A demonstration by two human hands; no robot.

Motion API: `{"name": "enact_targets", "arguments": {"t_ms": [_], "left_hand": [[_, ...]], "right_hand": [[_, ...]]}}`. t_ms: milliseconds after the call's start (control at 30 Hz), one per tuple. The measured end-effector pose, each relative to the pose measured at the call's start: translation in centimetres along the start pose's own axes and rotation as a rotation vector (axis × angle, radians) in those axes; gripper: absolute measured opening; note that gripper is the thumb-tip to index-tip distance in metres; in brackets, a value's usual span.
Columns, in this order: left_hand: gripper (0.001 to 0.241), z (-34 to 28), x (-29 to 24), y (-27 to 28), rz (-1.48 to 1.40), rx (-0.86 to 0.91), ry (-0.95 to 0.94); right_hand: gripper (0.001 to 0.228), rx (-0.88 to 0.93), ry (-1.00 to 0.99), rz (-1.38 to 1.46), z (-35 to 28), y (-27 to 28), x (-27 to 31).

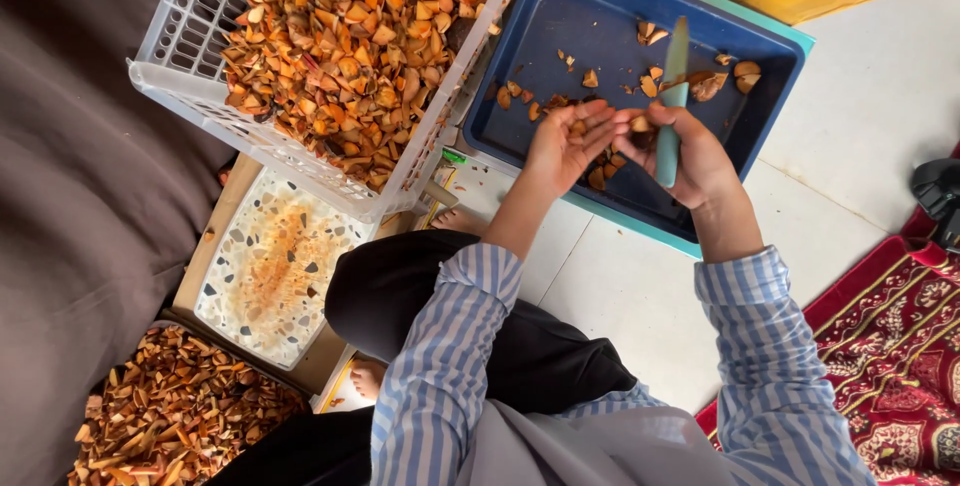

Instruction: Peeling and cutting small turmeric roots using a knife on a cutting board while sitting on the floor.

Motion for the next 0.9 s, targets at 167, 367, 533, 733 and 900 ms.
{"name": "enact_targets", "arguments": {"t_ms": [167, 367, 533, 733, 900], "left_hand": [[0.031, 3.8, 3.9, 4.9, -0.104, 0.002, 0.086], [0.028, 0.6, -0.4, 0.5, -0.186, -0.072, 0.074], [0.033, -0.5, -3.8, 0.7, -0.176, -0.01, -0.011], [0.032, 0.3, -4.7, 2.7, -0.153, -0.07, -0.068], [0.032, 0.5, -4.3, 3.6, -0.192, -0.156, -0.048]], "right_hand": [[0.021, 0.142, 0.094, -0.176, -3.8, -6.2, 0.4], [0.019, 0.069, 0.403, -0.303, -1.4, -0.7, 0.2], [0.026, -0.141, 0.802, -1.151, 1.7, 6.2, 1.3], [0.032, 0.052, 0.525, -1.531, 1.7, 3.3, 0.3], [0.023, 0.084, 0.576, -1.683, 3.2, 5.0, -0.8]]}}
Point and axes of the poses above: each hand's wrist, its own z-axis towards the middle knuckle, its own y-axis out of the back of the hand, x = y × z, the point moved 3 cm from there along z, towards the middle knuckle, and after that the axes turned 15 degrees about z, right-handed, at the moved point
